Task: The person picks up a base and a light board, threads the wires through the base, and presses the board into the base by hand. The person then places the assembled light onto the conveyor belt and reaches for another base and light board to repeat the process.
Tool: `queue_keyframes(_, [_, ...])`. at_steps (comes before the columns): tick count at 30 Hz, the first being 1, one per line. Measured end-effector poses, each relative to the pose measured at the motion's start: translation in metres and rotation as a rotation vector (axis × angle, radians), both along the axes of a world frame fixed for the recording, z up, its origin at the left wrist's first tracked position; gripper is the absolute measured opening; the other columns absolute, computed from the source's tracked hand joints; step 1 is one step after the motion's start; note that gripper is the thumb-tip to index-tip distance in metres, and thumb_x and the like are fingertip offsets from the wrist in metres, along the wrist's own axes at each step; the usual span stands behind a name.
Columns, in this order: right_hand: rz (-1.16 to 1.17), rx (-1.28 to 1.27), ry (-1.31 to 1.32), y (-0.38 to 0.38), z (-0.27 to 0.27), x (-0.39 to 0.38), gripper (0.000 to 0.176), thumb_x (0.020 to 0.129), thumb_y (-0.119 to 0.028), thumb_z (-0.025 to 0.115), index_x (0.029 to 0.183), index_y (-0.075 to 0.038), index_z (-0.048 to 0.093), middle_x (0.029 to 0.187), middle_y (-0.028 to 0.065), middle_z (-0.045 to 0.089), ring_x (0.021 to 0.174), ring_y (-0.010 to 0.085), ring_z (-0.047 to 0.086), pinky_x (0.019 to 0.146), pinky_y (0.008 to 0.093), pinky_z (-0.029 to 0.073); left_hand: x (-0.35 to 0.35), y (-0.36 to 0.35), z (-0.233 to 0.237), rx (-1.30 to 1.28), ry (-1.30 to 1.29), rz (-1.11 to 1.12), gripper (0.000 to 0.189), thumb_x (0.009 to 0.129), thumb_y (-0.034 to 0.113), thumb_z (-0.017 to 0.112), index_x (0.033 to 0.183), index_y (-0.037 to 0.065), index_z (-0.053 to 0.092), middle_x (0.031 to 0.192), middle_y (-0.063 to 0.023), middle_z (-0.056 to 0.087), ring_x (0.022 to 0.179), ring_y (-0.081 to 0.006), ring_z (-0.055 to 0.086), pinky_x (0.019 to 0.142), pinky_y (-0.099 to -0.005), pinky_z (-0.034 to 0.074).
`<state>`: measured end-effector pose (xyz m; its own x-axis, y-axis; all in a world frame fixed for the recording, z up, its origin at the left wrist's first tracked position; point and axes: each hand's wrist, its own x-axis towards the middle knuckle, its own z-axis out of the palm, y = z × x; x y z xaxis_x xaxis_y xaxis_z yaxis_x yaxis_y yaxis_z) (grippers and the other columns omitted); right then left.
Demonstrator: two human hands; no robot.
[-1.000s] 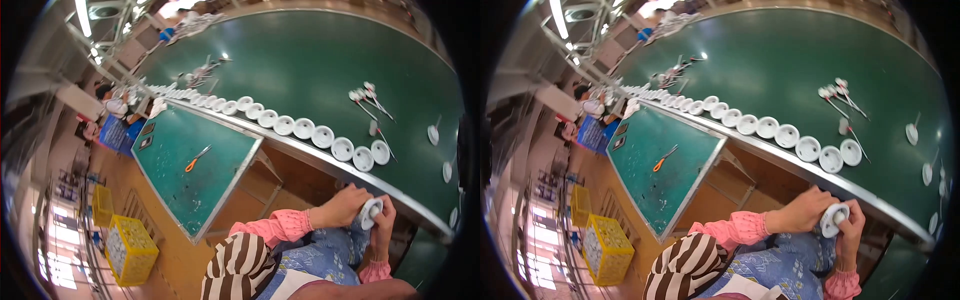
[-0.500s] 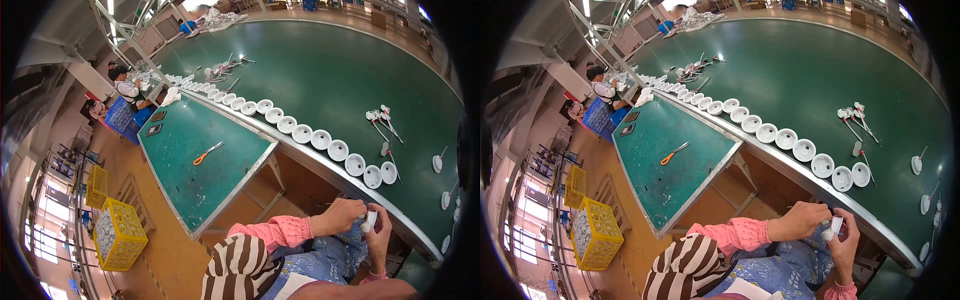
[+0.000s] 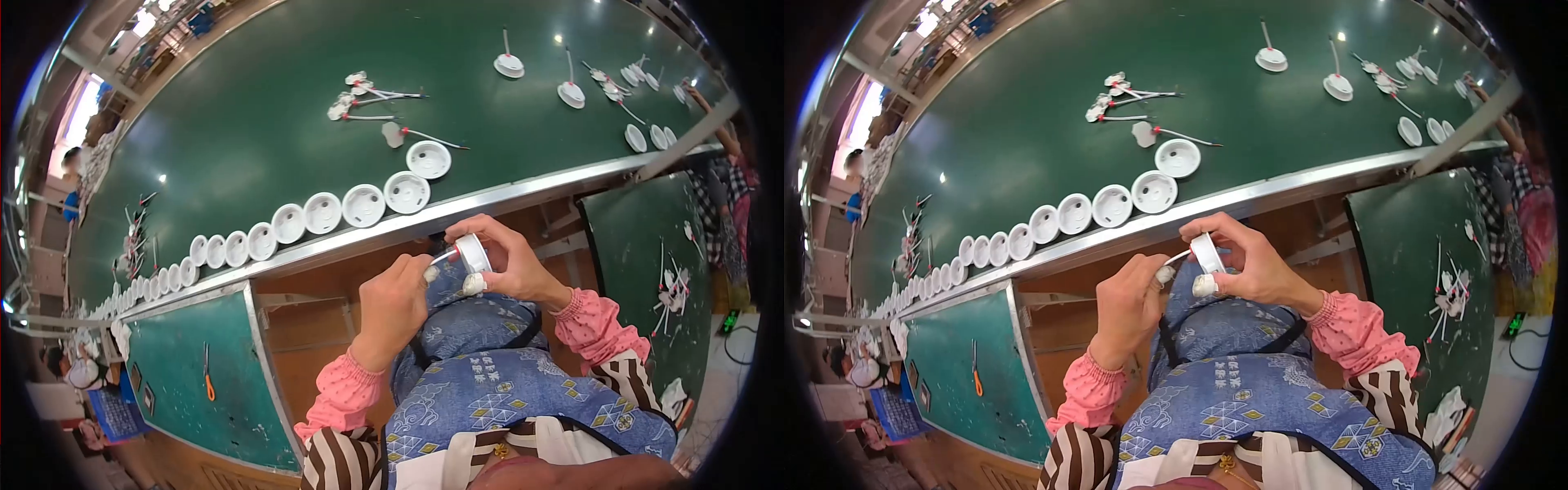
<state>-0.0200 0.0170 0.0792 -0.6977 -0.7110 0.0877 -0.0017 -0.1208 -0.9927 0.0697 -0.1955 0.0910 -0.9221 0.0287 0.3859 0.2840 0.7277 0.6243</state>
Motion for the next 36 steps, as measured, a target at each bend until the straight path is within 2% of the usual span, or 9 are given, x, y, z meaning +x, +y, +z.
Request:
queue_keyframes(7, [0.001, 0.061, -0.06, 0.014, 0.006, 0.0, 0.076, 0.077, -0.022, 0.09, 0.142, -0.005, 0.053, 0.137, 0.0111, 0.057, 0.119, 0.0212, 0.063, 0.1, 0.0381, 0.056, -0.004, 0.011, 0.011, -0.178, 0.116, 0.002, 0.028, 0.078, -0.006, 0.065, 0.103, 0.006, 0.066, 0.079, -0.0106, 0.058, 0.066, -0.0331, 0.062, 0.057, -0.0406, 0.048])
queue_keyframes(16, [-0.011, -0.055, -0.258, 0.02, -0.015, 0.006, 0.063, 0.075, -0.009, 0.088, 0.13, -0.003, 0.057, 0.119, 0.0067, 0.064, 0.108, 0.0181, 0.067, 0.094, 0.0341, 0.057, -0.018, 0.01, -0.01, -0.121, 0.069, -0.083, 0.025, 0.078, -0.008, 0.062, 0.099, 0.006, 0.066, 0.078, -0.0115, 0.057, 0.068, -0.034, 0.062, 0.059, -0.0403, 0.049])
queue_keyframes(20, [-0.03, -0.18, -0.433, 0.034, -0.001, 0.003, 0.059, 0.082, -0.011, 0.082, 0.133, -0.001, 0.055, 0.113, 0.0084, 0.065, 0.103, 0.0189, 0.068, 0.079, 0.032, 0.062, -0.024, 0.011, -0.002, -0.057, 0.025, -0.063, 0.024, 0.083, -0.009, 0.059, 0.101, 0.005, 0.066, 0.081, -0.012, 0.062, 0.071, -0.0337, 0.064, 0.062, -0.0398, 0.051])
queue_keyframes(24, [-0.053, -0.311, -0.45, 0.053, -0.002, -0.008, 0.071, 0.087, -0.018, 0.079, 0.146, -0.001, 0.044, 0.125, 0.0142, 0.059, 0.106, 0.0222, 0.067, 0.075, 0.0331, 0.063, -0.053, 0.009, 0.027, -0.229, 0.161, -0.102, 0.02, 0.085, -0.007, 0.061, 0.1, 0.004, 0.067, 0.085, -0.0138, 0.065, 0.072, -0.035, 0.066, 0.063, -0.0407, 0.052])
queue_keyframes(27, [-0.159, -0.303, -0.334, 0.068, 0.002, -0.018, 0.082, 0.091, -0.028, 0.077, 0.156, -0.004, 0.033, 0.14, 0.0187, 0.047, 0.117, 0.0278, 0.063, 0.074, 0.0335, 0.062, -0.123, 0.018, 0.064, -0.482, 0.26, -0.081, 0.006, 0.088, 0.001, 0.062, 0.091, 0.005, 0.062, 0.084, -0.013, 0.065, 0.076, -0.0347, 0.068, 0.06, -0.0417, 0.051])
queue_keyframes(30, [-0.263, -0.251, -0.44, 0.084, -0.01, -0.015, 0.077, 0.094, -0.029, 0.074, 0.156, -0.005, 0.035, 0.14, 0.0195, 0.049, 0.116, 0.0291, 0.064, 0.072, 0.0323, 0.061, -0.225, 0.032, 0.07, -0.707, 0.346, -0.091, 0.006, 0.092, 0.01, 0.062, 0.088, 0.007, 0.059, 0.083, -0.0095, 0.065, 0.078, -0.0321, 0.069, 0.061, -0.0434, 0.052])
queue_keyframes(32, [-0.284, -0.179, -0.47, 0.089, -0.016, -0.006, 0.068, 0.095, -0.025, 0.07, 0.152, -0.002, 0.04, 0.14, 0.0221, 0.051, 0.112, 0.0264, 0.066, 0.067, 0.0302, 0.059, -0.308, 0.034, 0.045, -0.823, 0.377, -0.114, 0.008, 0.093, 0.016, 0.065, 0.094, 0.008, 0.063, 0.085, -0.008, 0.066, 0.076, -0.0315, 0.069, 0.063, -0.0455, 0.053])
queue_keyframes(34, [-0.322, -0.145, -0.467, 0.094, -0.017, -0.001, 0.06, 0.096, -0.023, 0.069, 0.146, 0.0, 0.048, 0.134, 0.0205, 0.057, 0.11, 0.0254, 0.067, 0.065, 0.0293, 0.058, -0.362, 0.04, 0.038, -1.016, 0.147, -0.111, 0.013, 0.092, 0.018, 0.067, 0.101, 0.009, 0.064, 0.095, -0.0081, 0.067, 0.085, -0.033, 0.068, 0.071, -0.0474, 0.053])
queue_keyframes(36, [-0.335, -0.138, -0.464, 0.106, -0.019, -0.004, 0.054, 0.096, -0.021, 0.068, 0.142, 0.001, 0.051, 0.129, 0.0188, 0.061, 0.108, 0.0249, 0.068, 0.064, 0.0286, 0.057, -0.369, 0.033, 0.049, -0.934, 0.351, -0.113, 0.018, 0.091, 0.017, 0.068, 0.106, 0.009, 0.065, 0.102, -0.0101, 0.066, 0.094, -0.0343, 0.066, 0.079, -0.0482, 0.052])
